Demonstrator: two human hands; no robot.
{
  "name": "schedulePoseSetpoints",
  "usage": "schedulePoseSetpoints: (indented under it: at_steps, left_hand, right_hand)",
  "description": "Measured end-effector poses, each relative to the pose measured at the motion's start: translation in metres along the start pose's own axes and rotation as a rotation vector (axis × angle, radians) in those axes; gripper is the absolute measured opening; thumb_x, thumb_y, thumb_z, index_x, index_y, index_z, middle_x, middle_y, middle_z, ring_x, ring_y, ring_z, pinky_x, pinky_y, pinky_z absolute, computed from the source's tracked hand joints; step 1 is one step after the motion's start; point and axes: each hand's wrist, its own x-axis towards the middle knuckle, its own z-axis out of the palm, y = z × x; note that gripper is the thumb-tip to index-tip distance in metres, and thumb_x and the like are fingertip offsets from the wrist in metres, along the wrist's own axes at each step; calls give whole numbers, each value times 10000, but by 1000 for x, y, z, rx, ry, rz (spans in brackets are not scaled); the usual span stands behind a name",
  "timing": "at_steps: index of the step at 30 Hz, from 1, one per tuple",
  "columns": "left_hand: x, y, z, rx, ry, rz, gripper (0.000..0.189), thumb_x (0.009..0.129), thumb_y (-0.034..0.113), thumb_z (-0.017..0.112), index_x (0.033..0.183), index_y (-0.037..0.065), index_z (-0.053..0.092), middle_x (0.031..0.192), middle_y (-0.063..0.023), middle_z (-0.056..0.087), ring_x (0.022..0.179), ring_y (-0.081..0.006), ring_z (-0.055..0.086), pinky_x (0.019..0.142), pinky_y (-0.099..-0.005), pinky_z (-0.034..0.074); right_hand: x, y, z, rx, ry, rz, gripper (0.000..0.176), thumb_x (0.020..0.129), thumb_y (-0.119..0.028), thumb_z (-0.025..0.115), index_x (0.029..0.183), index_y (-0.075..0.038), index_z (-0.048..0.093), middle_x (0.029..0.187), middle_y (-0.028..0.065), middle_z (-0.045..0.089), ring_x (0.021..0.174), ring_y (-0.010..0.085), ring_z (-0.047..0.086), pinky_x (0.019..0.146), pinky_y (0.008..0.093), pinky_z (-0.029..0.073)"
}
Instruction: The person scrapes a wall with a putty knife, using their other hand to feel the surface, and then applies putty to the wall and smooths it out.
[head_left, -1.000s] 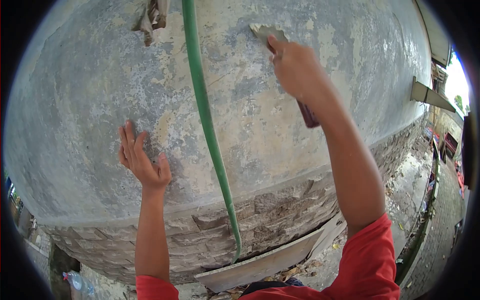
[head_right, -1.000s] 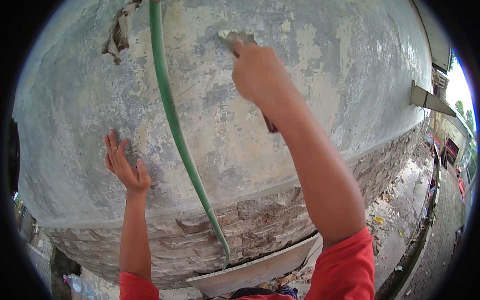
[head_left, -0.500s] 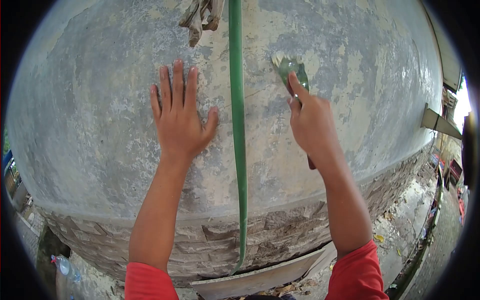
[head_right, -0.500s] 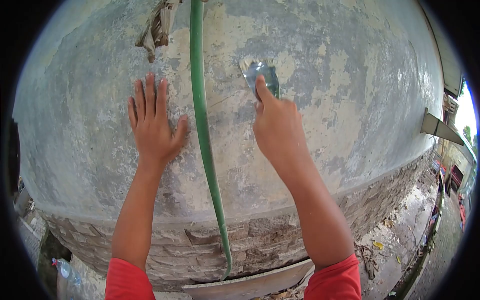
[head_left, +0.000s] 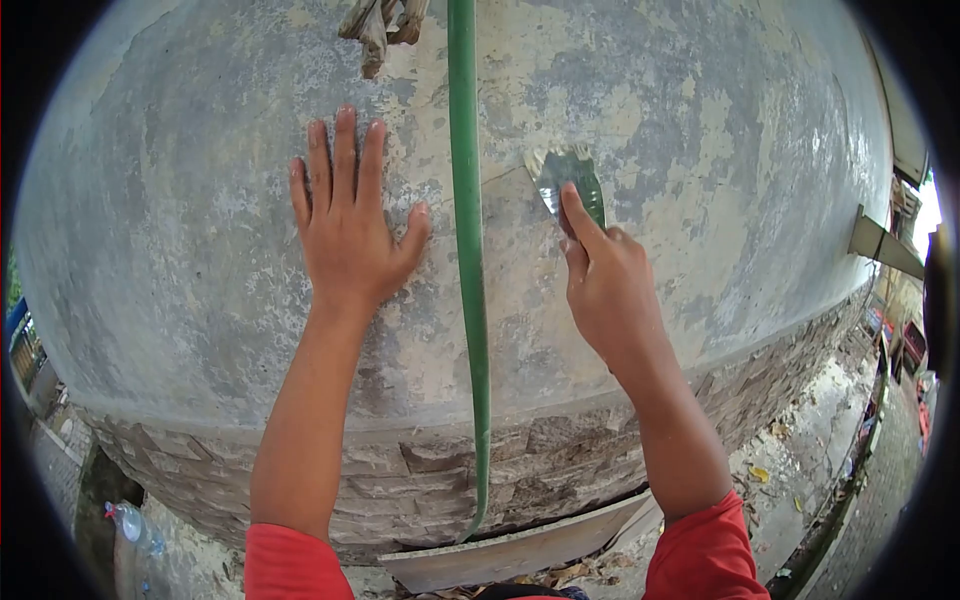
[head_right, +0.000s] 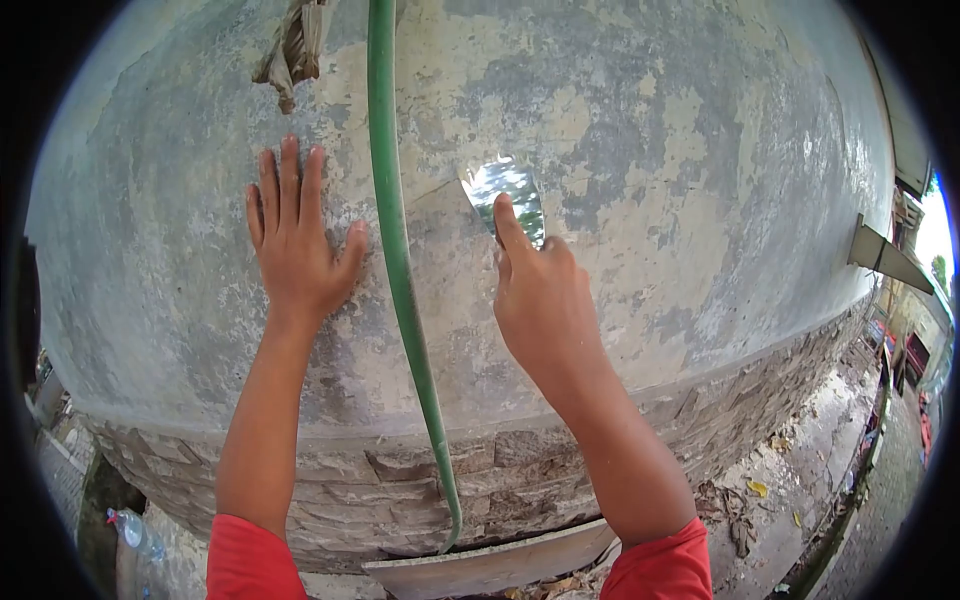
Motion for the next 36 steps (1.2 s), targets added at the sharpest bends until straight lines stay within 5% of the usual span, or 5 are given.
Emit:
schedulePoseSetpoints:
  at_steps: [10,12,18,32,36]
  left_hand:
    - [-68,6,-57,-340,65,39,415,845,142,571,1237,7,555,1416,-166,461,1329,-352,402,1084,-467,284]
    - [-156,40,-94,-655,199,-96,239,808,72,561,1023,-20,611,920,-128,679,797,-277,648,691,-385,502]
    - [-303,164,-212,-1299,-1387,-614,371,926,372,565,1016,20,640,1000,-160,655,921,-347,623,773,-452,497]
    - [-539,231,-188,-1211,-2008,-809,416,880,461,601,1144,146,668,1190,-139,640,1087,-255,585,946,-397,443]
    - [-458,211,-197,-1505,-2029,-772,343,949,302,506,1258,207,617,1244,-30,633,1104,-184,577,986,-333,406]
  right_hand:
    - [12,4,5,108,134,-27,452,908,-67,532,1357,-108,503,701,232,580,623,356,561,657,456,441]
    - [-6,18,5,67,175,-105,459,911,-71,532,1365,-121,498,707,225,579,635,357,565,662,459,443]
    - [-9,29,-3,19,8,-18,462,947,-151,514,1404,-169,449,825,264,573,697,414,617,624,464,498]
    - [21,19,-6,74,121,-56,474,934,-130,521,1402,-147,452,811,264,605,749,410,631,653,471,508]
    - [21,18,-8,56,110,-41,479,931,-134,527,1404,-149,451,816,264,608,748,409,636,645,467,511]
